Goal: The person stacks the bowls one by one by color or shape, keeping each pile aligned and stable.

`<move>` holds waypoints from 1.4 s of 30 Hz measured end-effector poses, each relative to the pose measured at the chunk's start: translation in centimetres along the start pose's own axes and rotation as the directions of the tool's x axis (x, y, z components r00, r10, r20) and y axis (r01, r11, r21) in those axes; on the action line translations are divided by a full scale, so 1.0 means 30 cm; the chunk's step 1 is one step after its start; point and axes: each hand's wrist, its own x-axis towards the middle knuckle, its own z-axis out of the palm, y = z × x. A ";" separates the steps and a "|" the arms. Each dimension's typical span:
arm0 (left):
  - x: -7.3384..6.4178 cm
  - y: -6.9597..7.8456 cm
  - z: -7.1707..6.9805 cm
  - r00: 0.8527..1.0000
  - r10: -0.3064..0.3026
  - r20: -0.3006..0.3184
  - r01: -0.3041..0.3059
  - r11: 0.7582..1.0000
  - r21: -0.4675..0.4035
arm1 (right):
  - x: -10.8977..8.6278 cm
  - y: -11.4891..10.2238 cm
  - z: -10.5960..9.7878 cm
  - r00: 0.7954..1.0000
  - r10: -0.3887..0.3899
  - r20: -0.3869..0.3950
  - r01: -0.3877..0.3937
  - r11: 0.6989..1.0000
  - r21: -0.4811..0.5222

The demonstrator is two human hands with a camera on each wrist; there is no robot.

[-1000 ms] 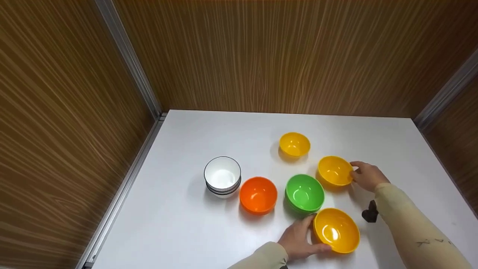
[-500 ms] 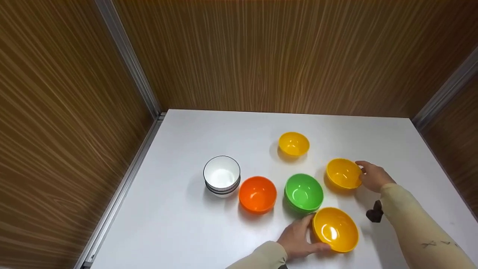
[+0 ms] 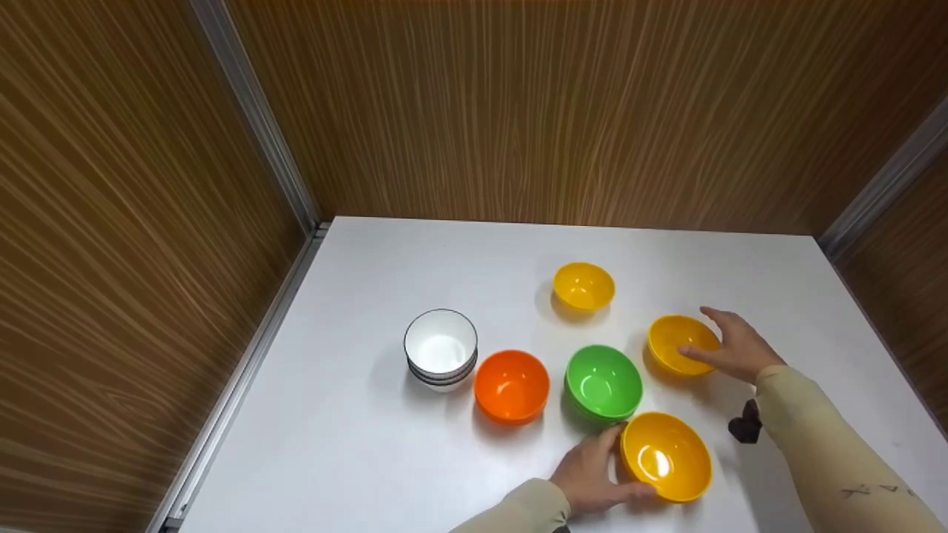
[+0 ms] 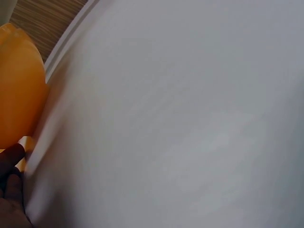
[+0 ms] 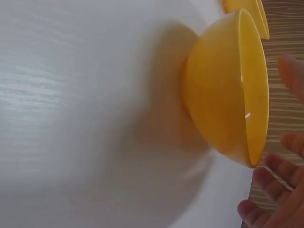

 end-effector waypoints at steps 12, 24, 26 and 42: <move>0.001 0.002 -0.003 1.000 -0.024 0.007 0.024 1.000 0.007 | 0.032 -0.034 0.057 0.992 -0.123 -0.020 0.121 0.990 -0.070; 0.003 -0.006 0.007 0.999 0.031 -0.030 -0.030 0.999 0.040 | 0.032 -0.024 0.081 0.991 -0.129 0.025 0.131 0.987 -0.091; 0.004 -0.007 0.005 0.999 0.025 -0.026 -0.025 0.999 0.025 | 0.034 -0.027 0.083 0.992 -0.119 0.028 0.121 0.989 -0.090; 0.003 -0.006 0.003 1.000 0.015 -0.013 -0.015 1.000 0.003 | -0.042 -0.064 0.022 0.985 -0.166 -0.051 0.164 0.986 -0.038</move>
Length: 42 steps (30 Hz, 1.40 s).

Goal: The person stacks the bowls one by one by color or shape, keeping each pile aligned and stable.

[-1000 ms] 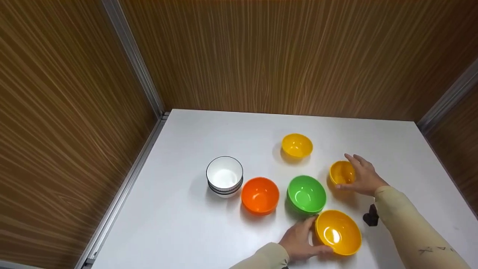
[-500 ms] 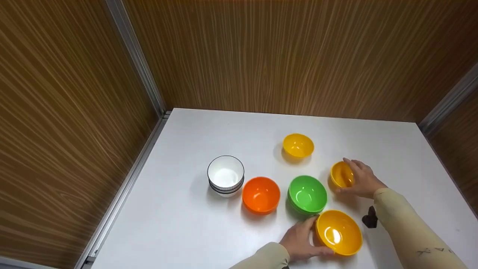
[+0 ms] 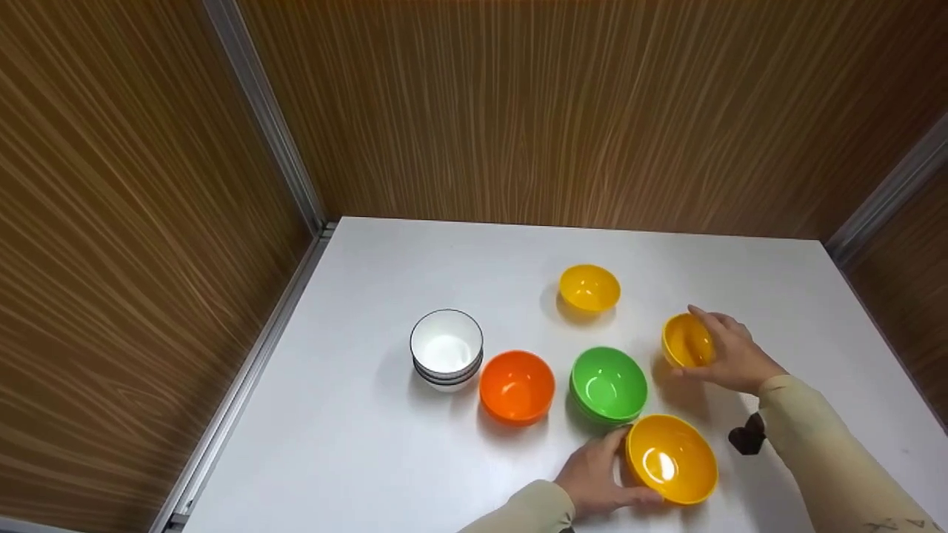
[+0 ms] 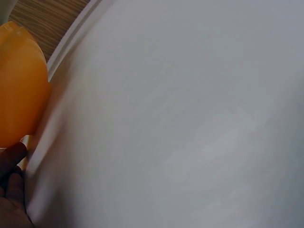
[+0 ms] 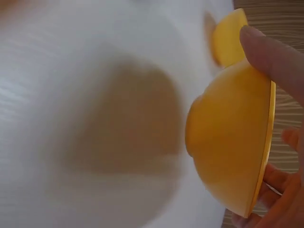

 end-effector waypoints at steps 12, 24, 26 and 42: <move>0.002 0.003 0.001 1.000 -0.003 -0.004 0.003 0.999 0.035 | -0.103 -0.091 -0.108 0.991 -0.135 0.005 0.135 0.991 -0.003; -0.002 0.005 0.000 1.000 -0.025 0.004 0.025 0.999 -0.021 | -0.148 -0.214 -0.101 0.964 -0.258 0.064 0.261 0.964 -0.042; -0.002 0.005 0.000 1.000 -0.024 0.005 0.024 0.999 -0.028 | -0.155 -0.235 -0.099 0.956 -0.285 0.071 0.289 0.956 -0.047; 0.000 -0.003 -0.001 1.000 0.020 -0.011 -0.021 0.999 -0.039 | -0.233 -0.317 -0.051 0.882 -0.446 0.150 0.466 0.873 -0.143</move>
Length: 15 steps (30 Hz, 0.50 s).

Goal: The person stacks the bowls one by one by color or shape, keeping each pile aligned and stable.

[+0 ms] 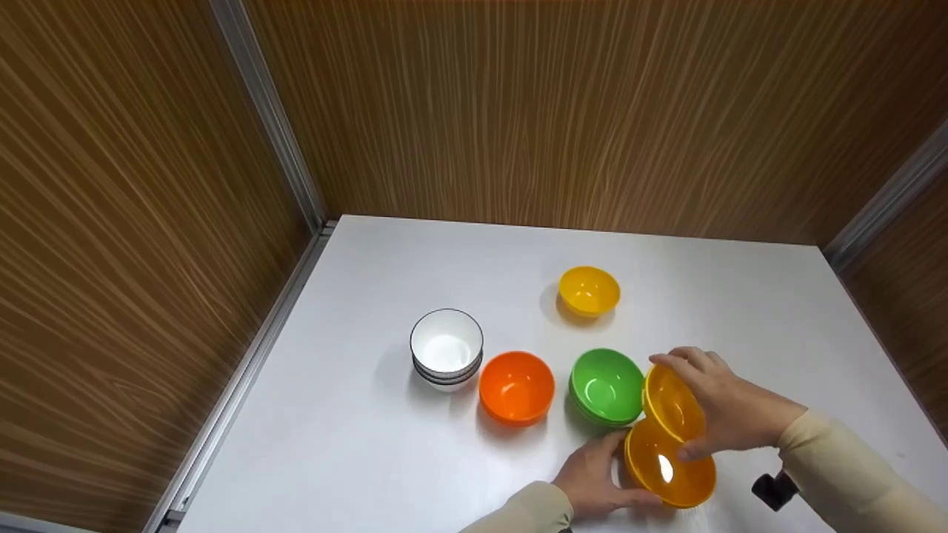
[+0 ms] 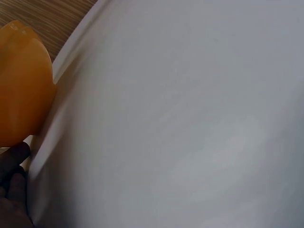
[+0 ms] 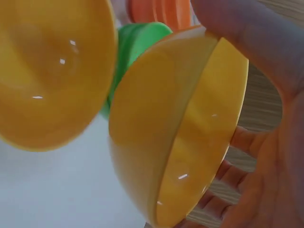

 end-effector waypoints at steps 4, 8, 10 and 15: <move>-0.001 -0.003 0.000 1.000 0.000 0.007 0.000 1.000 0.000 | -0.017 -0.017 0.036 0.999 -0.047 -0.006 0.046 0.996 -0.071; -0.002 -0.006 -0.002 1.000 0.002 0.012 -0.002 1.000 -0.004 | -0.025 -0.030 0.065 0.998 -0.070 0.005 0.070 0.992 -0.104; -0.001 -0.007 -0.004 1.000 0.006 0.016 -0.006 1.000 -0.002 | -0.028 -0.033 0.073 0.997 -0.074 0.014 0.075 0.991 -0.108; 0.000 -0.007 -0.007 1.000 0.010 0.020 -0.010 1.000 -0.007 | -0.036 -0.036 0.086 0.994 -0.106 0.011 0.107 0.987 -0.117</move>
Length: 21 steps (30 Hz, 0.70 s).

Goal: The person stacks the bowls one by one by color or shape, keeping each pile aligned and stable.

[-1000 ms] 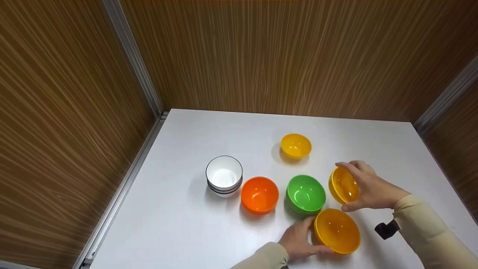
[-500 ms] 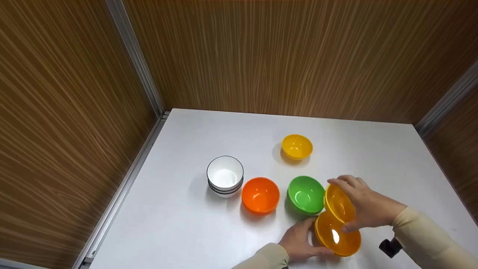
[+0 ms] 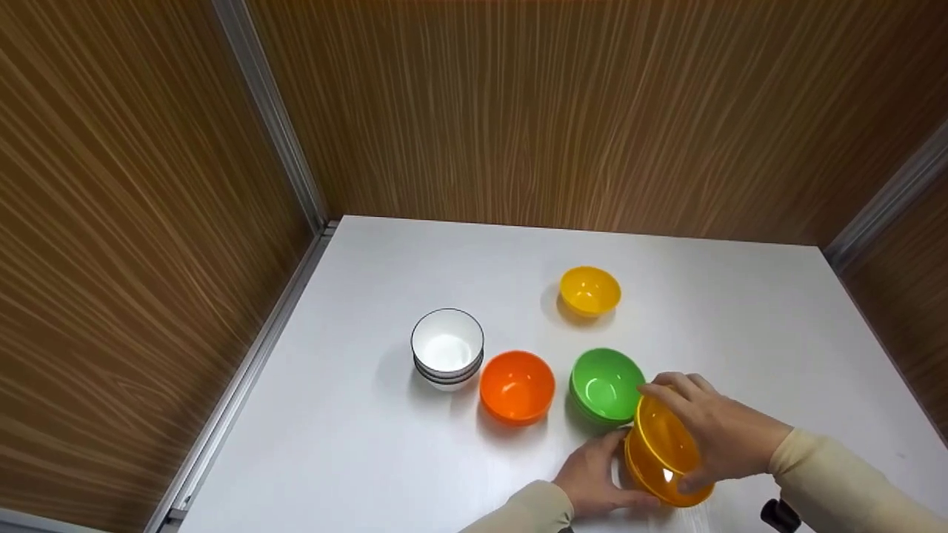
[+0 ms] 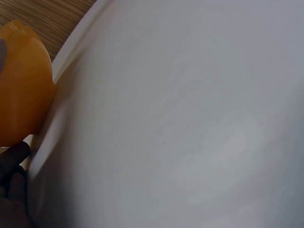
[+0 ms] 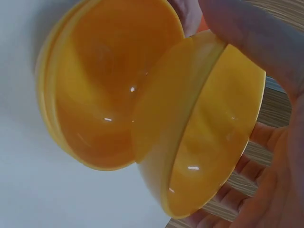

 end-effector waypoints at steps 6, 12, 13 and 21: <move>0.000 -0.001 0.005 1.000 0.025 -0.014 -0.025 1.000 -0.018 | -0.012 -0.008 0.020 0.998 -0.052 -0.031 0.051 0.998 -0.024; -0.003 0.001 0.007 0.998 0.051 -0.043 -0.051 0.999 0.014 | -0.019 -0.007 0.041 0.996 -0.082 -0.021 0.082 0.996 -0.029; -0.003 0.001 0.007 0.998 0.049 -0.043 -0.048 0.999 0.017 | -0.020 -0.005 0.044 0.996 -0.085 -0.020 0.085 0.996 -0.031; -0.006 0.004 0.007 0.999 0.015 -0.028 -0.015 1.000 -0.002 | -0.031 0.005 0.069 0.994 -0.101 -0.049 0.099 0.993 -0.057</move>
